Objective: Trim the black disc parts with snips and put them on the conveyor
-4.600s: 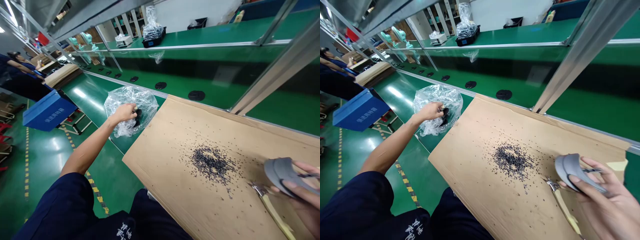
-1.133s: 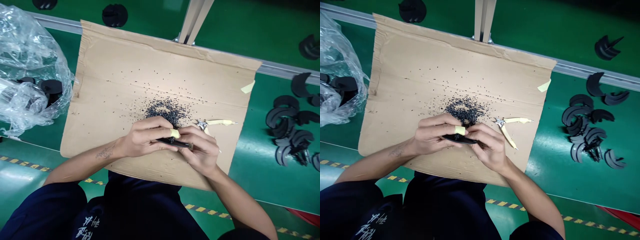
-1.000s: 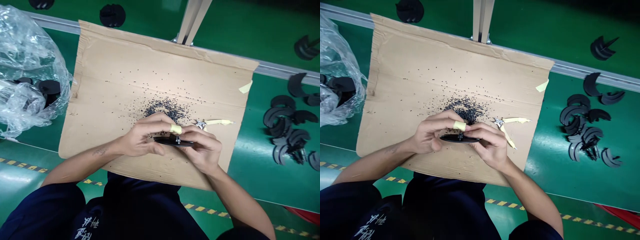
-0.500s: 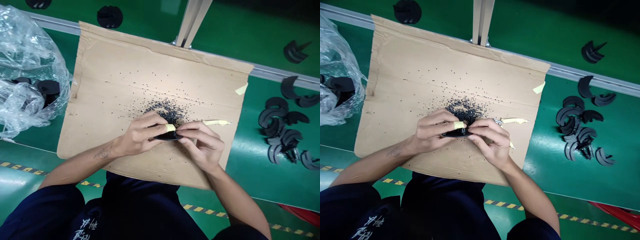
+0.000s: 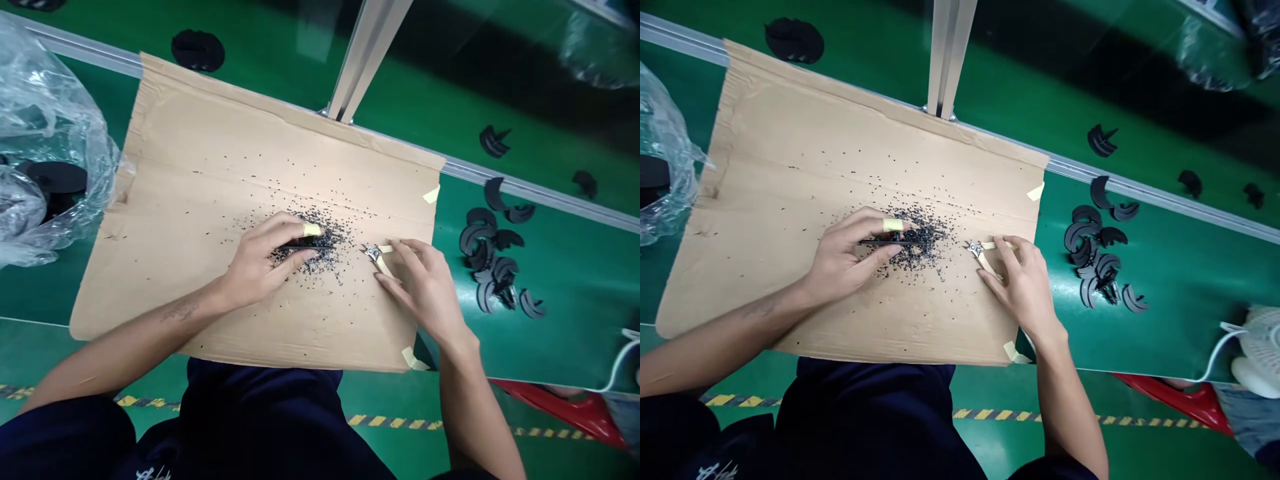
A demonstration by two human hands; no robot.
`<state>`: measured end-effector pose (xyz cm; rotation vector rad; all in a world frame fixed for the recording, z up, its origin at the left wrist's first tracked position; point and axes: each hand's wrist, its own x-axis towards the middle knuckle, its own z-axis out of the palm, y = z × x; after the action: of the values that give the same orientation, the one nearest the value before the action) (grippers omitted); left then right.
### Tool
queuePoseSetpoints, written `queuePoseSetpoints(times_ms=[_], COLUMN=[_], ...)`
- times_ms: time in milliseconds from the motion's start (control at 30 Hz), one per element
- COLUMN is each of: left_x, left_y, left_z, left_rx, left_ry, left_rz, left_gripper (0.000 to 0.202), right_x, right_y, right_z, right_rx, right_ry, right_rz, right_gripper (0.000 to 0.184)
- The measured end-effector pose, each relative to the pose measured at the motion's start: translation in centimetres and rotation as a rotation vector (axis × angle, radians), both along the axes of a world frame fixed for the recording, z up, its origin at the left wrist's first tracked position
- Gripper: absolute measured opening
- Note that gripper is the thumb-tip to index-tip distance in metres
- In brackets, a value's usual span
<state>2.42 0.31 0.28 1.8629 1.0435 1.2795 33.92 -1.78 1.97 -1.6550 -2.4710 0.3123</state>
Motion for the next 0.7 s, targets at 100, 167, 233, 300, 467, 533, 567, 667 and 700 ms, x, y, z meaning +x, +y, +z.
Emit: queuePoseSetpoints(times_ms=[100, 167, 233, 300, 467, 533, 567, 667, 700], left_x=[0.2, 0.2, 0.2, 0.2, 0.1, 0.1, 0.1, 0.1, 0.0], left_y=[0.2, 0.3, 0.5, 0.6, 0.7, 0.7, 0.8, 0.9, 0.9], left_z=[-0.3, -0.5, -0.6, -0.6, -0.4, -0.4, -0.4, -0.4, -0.4], left_rx=[0.029, 0.052, 0.064, 0.053, 0.002, -0.012, -0.017, -0.030, -0.037], left_ry=[-0.021, -0.039, -0.042, -0.034, -0.041, -0.047, -0.049, -0.058, -0.061], left_rz=[0.008, -0.003, -0.015, -0.019, -0.028, -0.045, -0.053, -0.084, -0.096], left_gripper=[0.026, 0.026, 0.025, 0.025, 0.026, 0.024, 0.024, 0.025, 0.025], right_x=[-1.3, -2.9, -4.7, -6.2, -7.3, -6.9, -6.7, -6.2, -6.1], right_y=[0.7, 1.4, 2.0, 2.5, 2.9, 2.8, 2.7, 2.7, 2.7], right_z=[0.7, 1.3, 1.6, 1.4, -0.4, -0.9, -1.1, -1.3, -1.3], right_rx=[0.099, 0.160, 0.150, 0.093, 0.029, 0.051, 0.068, 0.101, 0.108], right_ry=[0.070, 0.169, 0.328, 0.495, 0.657, 0.658, 0.651, 0.627, 0.623], right_rz=[0.045, 0.100, 0.141, 0.148, 0.220, 0.253, 0.263, 0.286, 0.288], right_gripper=[0.049, 0.043, 0.034, 0.029, 0.031, 0.034, 0.036, 0.039, 0.040])
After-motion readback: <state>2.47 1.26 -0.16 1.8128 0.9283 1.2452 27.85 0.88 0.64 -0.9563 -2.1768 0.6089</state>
